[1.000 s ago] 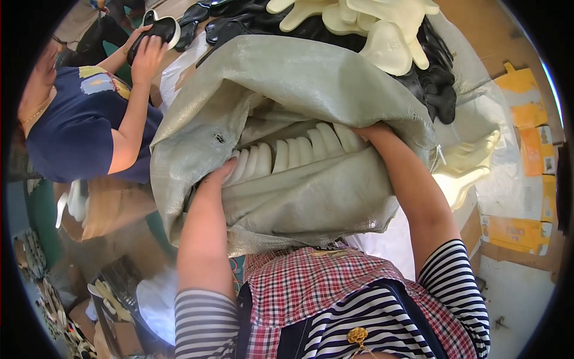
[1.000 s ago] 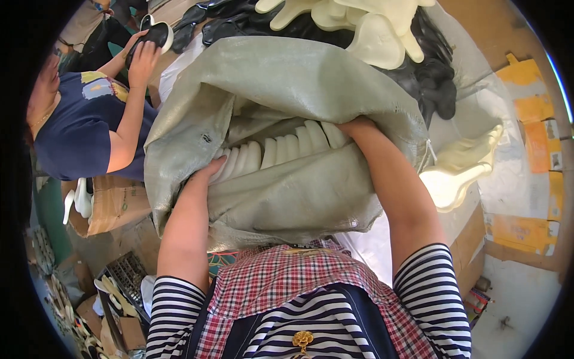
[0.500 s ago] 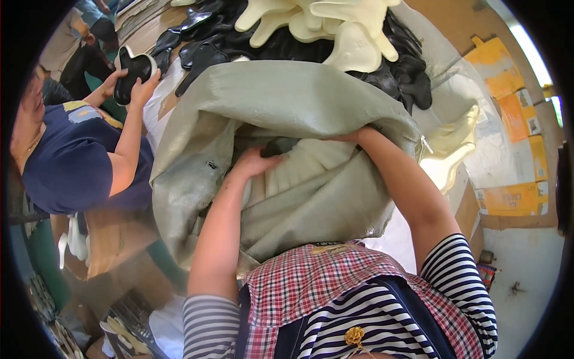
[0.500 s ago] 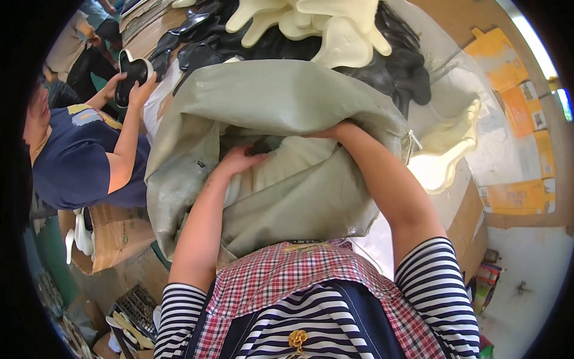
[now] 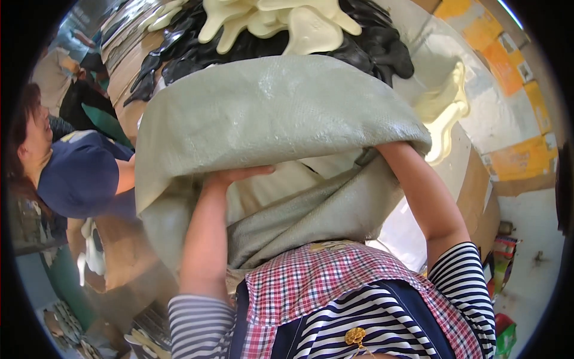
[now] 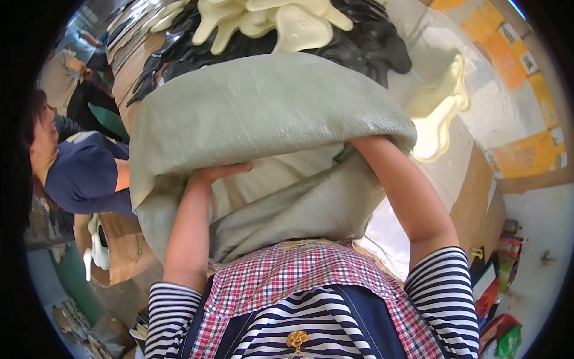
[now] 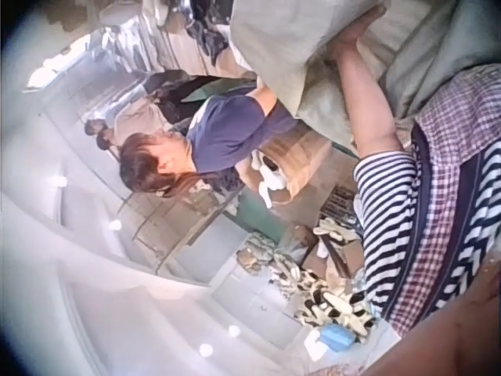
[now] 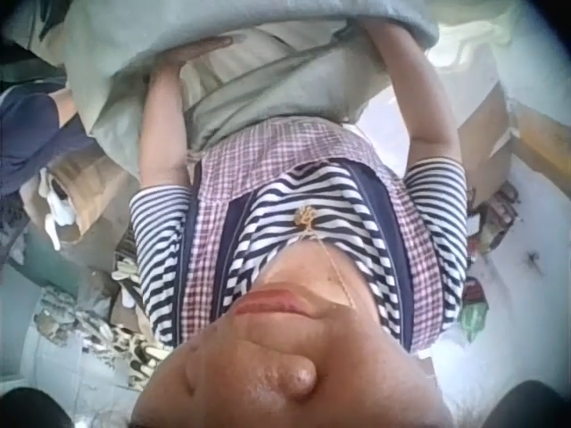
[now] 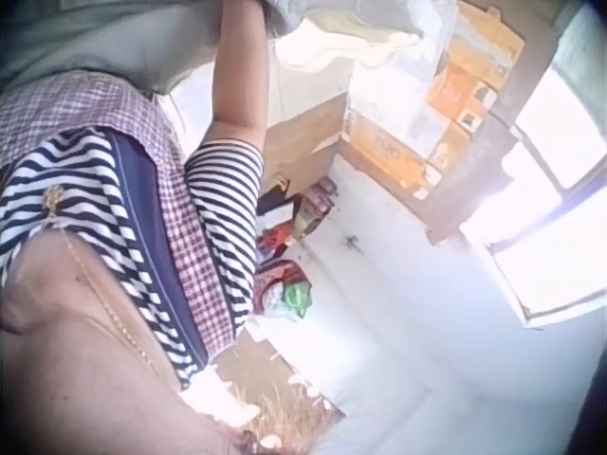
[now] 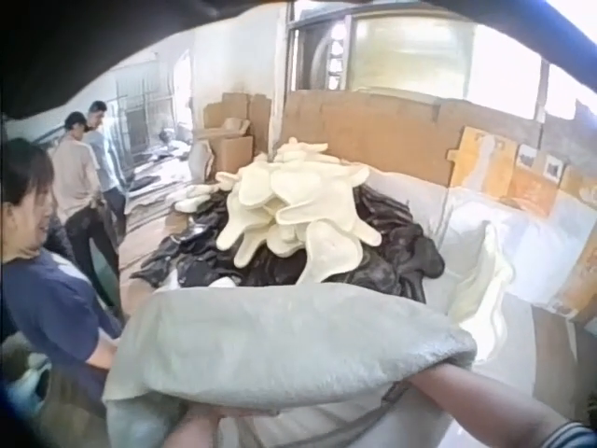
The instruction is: The recorder takes foam bicycle saddle components from a bag, arranges them on a table, uses a spray gun on them, and then puts them back into a container.
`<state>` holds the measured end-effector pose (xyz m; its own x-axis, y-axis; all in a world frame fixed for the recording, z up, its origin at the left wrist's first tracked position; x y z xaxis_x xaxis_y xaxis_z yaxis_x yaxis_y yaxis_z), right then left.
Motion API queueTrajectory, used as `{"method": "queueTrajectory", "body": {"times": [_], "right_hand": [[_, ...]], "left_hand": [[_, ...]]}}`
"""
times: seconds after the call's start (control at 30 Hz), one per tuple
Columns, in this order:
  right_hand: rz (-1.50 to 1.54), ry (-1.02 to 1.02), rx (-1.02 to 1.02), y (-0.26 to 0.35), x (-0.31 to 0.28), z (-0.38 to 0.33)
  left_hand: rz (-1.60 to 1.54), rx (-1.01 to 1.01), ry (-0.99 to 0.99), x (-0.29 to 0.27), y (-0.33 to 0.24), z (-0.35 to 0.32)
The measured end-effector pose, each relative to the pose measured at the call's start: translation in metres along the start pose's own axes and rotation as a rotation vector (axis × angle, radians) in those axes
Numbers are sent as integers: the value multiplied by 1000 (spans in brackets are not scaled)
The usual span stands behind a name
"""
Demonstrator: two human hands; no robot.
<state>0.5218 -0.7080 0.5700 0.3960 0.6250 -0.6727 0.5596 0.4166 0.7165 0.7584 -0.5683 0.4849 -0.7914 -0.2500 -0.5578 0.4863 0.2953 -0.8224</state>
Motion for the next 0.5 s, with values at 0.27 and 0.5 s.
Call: {"method": "queueTrajectory", "body": {"times": [0.27, 0.5], "right_hand": [[651, -6, 72, -16, -3, -50], [-233, 118, -517, 12, 24, -60]], "left_hand": [[204, 79, -6, 9, -54, -66], [-418, 77, -142, 6, -123, 84]]}}
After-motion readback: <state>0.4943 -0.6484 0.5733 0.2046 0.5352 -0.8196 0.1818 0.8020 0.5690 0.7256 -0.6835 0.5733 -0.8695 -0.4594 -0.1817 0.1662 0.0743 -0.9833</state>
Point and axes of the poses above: each hand's wrist, its own z-axis towards the middle knuckle, its own x-axis out of the palm, y = z × x, the point moved 4 cm from there along z, towards the middle knuckle, and after that the axes turned 13 degrees about -y, right-handed, at the moved point
